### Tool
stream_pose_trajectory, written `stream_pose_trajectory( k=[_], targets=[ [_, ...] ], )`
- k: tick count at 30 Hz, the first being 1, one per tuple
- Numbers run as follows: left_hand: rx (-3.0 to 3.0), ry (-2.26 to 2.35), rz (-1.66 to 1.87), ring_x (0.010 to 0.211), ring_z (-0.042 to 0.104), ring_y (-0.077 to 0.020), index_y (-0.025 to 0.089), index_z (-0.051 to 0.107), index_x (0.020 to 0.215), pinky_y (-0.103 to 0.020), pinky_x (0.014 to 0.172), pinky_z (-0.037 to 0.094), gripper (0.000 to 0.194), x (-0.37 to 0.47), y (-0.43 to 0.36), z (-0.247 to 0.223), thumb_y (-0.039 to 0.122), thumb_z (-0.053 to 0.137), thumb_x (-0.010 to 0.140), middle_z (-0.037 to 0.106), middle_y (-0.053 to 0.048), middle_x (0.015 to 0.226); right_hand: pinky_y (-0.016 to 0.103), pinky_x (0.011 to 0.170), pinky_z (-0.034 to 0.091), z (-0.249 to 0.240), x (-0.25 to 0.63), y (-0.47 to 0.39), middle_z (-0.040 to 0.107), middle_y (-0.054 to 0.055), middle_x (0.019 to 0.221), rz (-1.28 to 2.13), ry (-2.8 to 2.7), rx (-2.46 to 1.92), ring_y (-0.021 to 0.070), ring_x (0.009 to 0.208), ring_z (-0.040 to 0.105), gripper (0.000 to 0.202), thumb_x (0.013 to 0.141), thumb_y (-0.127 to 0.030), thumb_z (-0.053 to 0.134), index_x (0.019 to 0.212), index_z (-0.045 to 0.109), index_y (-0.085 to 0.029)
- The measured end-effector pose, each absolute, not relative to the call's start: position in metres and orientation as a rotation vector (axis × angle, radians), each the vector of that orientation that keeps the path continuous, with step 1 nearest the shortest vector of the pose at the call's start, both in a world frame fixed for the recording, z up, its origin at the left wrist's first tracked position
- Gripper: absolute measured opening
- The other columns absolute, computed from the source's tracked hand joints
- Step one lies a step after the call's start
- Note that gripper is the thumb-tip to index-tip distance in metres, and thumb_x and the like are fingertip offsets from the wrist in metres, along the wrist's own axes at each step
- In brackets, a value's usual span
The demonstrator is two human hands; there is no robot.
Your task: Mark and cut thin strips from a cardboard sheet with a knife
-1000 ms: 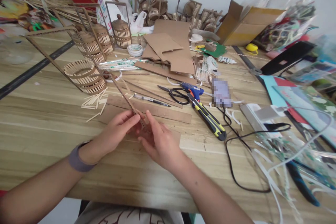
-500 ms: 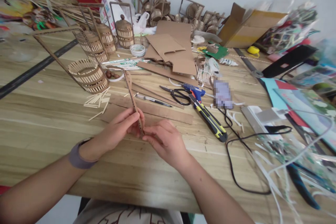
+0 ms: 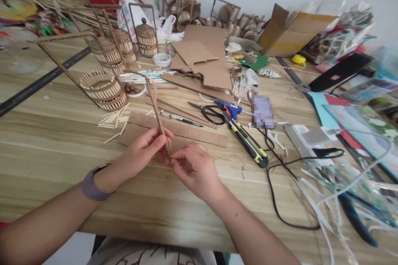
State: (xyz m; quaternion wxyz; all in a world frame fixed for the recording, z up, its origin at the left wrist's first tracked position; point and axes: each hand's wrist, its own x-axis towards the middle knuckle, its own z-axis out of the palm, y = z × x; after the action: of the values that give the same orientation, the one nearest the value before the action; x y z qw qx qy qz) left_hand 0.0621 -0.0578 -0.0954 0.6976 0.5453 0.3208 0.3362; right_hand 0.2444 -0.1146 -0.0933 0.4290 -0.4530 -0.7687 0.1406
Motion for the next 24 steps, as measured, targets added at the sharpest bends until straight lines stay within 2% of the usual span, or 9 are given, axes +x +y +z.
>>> stream_pose_trajectory(
  k=[7,11,14,17,20,22,24],
  targets=[
    [1.364,0.716,0.808,0.072,0.069,-0.0132,0.020,0.054,0.115,-0.026,0.069,0.059,0.033,0.0627,-0.0624,-0.0997,0.046,0.063,0.097,0.061,0.002,0.089,0.022,0.052,0.043,-0.0940,0.2398,-0.1162,0.062,-0.003,0.062,0.445,-1.842,-1.337,0.0118,0.054,0.056,0.012,0.081,-0.015,0.054,0.074,0.056,-0.024],
    [1.411,0.739,0.751,0.081,0.069,-0.0160,0.018,0.057,0.127,-0.027,0.072,0.059,0.042,0.0640,-0.0624,-0.1011,0.041,0.066,0.093,0.063,-0.001,0.094,0.023,0.051,0.039,-0.0940,0.2392,-0.1164,0.058,-0.004,0.060,0.470,-1.841,-1.385,0.0121,0.053,0.052,0.011,0.079,-0.015,0.051,0.073,0.053,-0.024],
    [1.473,0.759,0.645,0.086,0.071,-0.0199,0.015,0.056,0.135,-0.031,0.075,0.059,0.049,0.0638,-0.0615,-0.1002,0.043,0.058,0.096,0.069,-0.006,0.100,0.024,0.054,0.039,-0.0943,0.2391,-0.1166,0.058,-0.004,0.061,0.420,-1.884,-1.353,0.0128,0.055,0.053,0.012,0.080,-0.014,0.050,0.073,0.050,-0.024],
    [1.585,0.793,0.570,0.106,0.070,-0.0266,0.014,0.054,0.142,-0.038,0.089,0.058,0.053,0.0625,-0.0608,-0.0972,0.044,0.051,0.099,0.071,-0.013,0.122,0.026,0.058,0.040,-0.0947,0.2389,-0.1170,0.059,-0.003,0.063,0.375,-1.943,-1.300,0.0137,0.057,0.053,0.014,0.081,-0.013,0.050,0.074,0.048,-0.025],
    [1.685,0.793,0.566,0.131,0.059,-0.0290,0.016,0.058,0.140,-0.041,0.109,0.047,0.048,0.0614,-0.0603,-0.0943,0.042,0.049,0.100,0.062,-0.012,0.143,0.027,0.059,0.040,-0.0946,0.2388,-0.1171,0.058,-0.004,0.062,0.358,-1.979,-1.255,0.0140,0.057,0.052,0.015,0.079,-0.011,0.050,0.074,0.047,-0.025],
    [1.706,0.762,0.551,0.133,0.057,-0.0279,0.019,0.062,0.135,-0.039,0.111,0.045,0.043,0.0609,-0.0599,-0.0946,0.042,0.048,0.101,0.066,-0.009,0.140,0.028,0.059,0.041,-0.0941,0.2388,-0.1170,0.057,-0.004,0.061,0.371,-1.991,-1.236,0.0141,0.056,0.051,0.015,0.077,-0.010,0.050,0.074,0.046,-0.025],
    [1.680,0.744,0.554,0.121,0.064,-0.0271,0.021,0.068,0.124,-0.036,0.101,0.051,0.036,0.0603,-0.0594,-0.0971,0.043,0.051,0.100,0.074,-0.007,0.120,0.028,0.060,0.041,-0.0931,0.2389,-0.1165,0.056,-0.004,0.061,0.411,-2.000,-1.231,0.0143,0.056,0.051,0.016,0.074,-0.010,0.051,0.073,0.046,-0.025]
  ],
)
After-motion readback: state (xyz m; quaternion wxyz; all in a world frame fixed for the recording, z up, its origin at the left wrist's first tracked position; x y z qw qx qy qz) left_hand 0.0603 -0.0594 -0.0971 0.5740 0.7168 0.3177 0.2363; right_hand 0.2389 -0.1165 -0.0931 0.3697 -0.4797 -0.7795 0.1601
